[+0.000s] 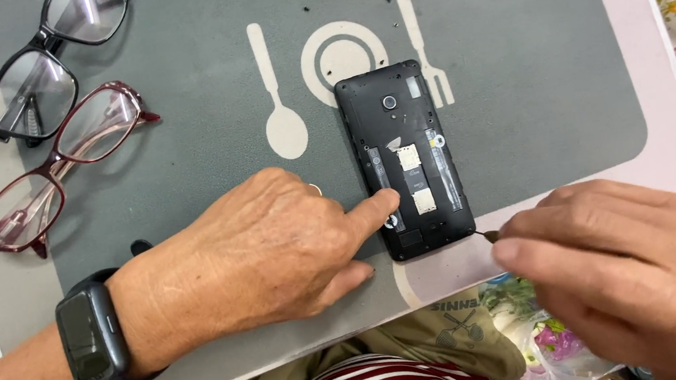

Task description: Using a precision screwdriver to remove small screws from the internal frame of a mobile phone during disassembly.

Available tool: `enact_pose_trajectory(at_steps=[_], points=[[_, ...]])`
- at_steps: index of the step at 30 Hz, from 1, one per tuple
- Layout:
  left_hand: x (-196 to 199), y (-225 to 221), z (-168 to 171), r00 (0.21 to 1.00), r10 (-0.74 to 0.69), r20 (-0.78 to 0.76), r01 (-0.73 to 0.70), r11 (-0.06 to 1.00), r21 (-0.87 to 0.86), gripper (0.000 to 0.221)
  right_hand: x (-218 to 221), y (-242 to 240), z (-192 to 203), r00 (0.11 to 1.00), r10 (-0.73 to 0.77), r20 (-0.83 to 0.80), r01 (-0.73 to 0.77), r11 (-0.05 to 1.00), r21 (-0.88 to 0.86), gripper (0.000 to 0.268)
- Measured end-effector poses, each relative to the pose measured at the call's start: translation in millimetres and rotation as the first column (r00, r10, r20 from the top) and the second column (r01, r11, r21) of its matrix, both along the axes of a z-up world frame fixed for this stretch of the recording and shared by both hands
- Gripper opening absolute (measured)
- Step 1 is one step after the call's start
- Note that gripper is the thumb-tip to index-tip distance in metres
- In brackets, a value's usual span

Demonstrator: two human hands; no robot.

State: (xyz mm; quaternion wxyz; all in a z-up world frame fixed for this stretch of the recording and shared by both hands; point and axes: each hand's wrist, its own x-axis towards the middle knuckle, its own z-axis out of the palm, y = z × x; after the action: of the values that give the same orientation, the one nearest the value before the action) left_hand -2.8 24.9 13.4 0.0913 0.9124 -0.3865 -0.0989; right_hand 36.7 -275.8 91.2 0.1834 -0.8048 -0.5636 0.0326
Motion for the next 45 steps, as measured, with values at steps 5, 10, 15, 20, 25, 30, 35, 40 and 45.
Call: enact_pose_trajectory(at_steps=[5,10,15,20,25,30,35,40,45], points=[[0.8,-0.5,2.6,1.0,0.005,-0.018,-0.006,1.0,-0.013,0.059,-3.2,7.7,6.6,0.994,-0.098,0.043,0.1,0.994,-0.036,0.033],[1.2,-0.5,2.2,1.0,0.014,-0.02,-0.014,1.0,0.003,0.055,-3.2,6.7,9.4,0.991,-0.132,0.036,0.134,0.989,-0.07,0.025],[2.2,-0.1,2.3,1.0,0.005,-0.011,-0.005,1.0,0.005,0.06,1.1,1.3,6.3,1.0,-0.02,-0.003,0.02,0.997,-0.071,0.031],[1.8,1.5,3.8,1.0,0.006,0.002,-0.006,1.0,-0.014,0.055,-0.6,4.0,6.3,0.993,-0.114,0.041,0.117,0.991,-0.072,0.036],[4.6,3.6,4.7,1.0,0.022,0.002,-0.022,0.999,-0.033,0.058,9.6,-4.8,3.1,0.997,0.012,0.072,-0.004,0.994,-0.106,0.044],[8.6,5.7,6.7,0.997,0.049,-0.065,-0.051,0.998,-0.029,0.059,1.0,-0.8,15.1,0.993,-0.115,0.019,0.117,0.969,-0.216,0.046],[8.8,8.0,6.0,0.995,0.072,-0.072,-0.076,0.996,-0.055,0.057,9.0,-16.1,-11.1,0.991,-0.12,0.066,0.124,0.991,-0.054,0.045],[9.2,7.1,4.4,0.997,0.059,-0.046,-0.061,0.997,-0.045,0.059,7.3,-16.6,-11.2,1.0,-0.002,-0.006,0.002,0.999,-0.045,0.037],[10.1,8.9,6.4,0.993,0.092,-0.08,-0.093,0.996,-0.007,0.043,12.6,-27.3,-25.6,0.983,-0.122,0.135,0.123,0.992,-0.002,0.041]])
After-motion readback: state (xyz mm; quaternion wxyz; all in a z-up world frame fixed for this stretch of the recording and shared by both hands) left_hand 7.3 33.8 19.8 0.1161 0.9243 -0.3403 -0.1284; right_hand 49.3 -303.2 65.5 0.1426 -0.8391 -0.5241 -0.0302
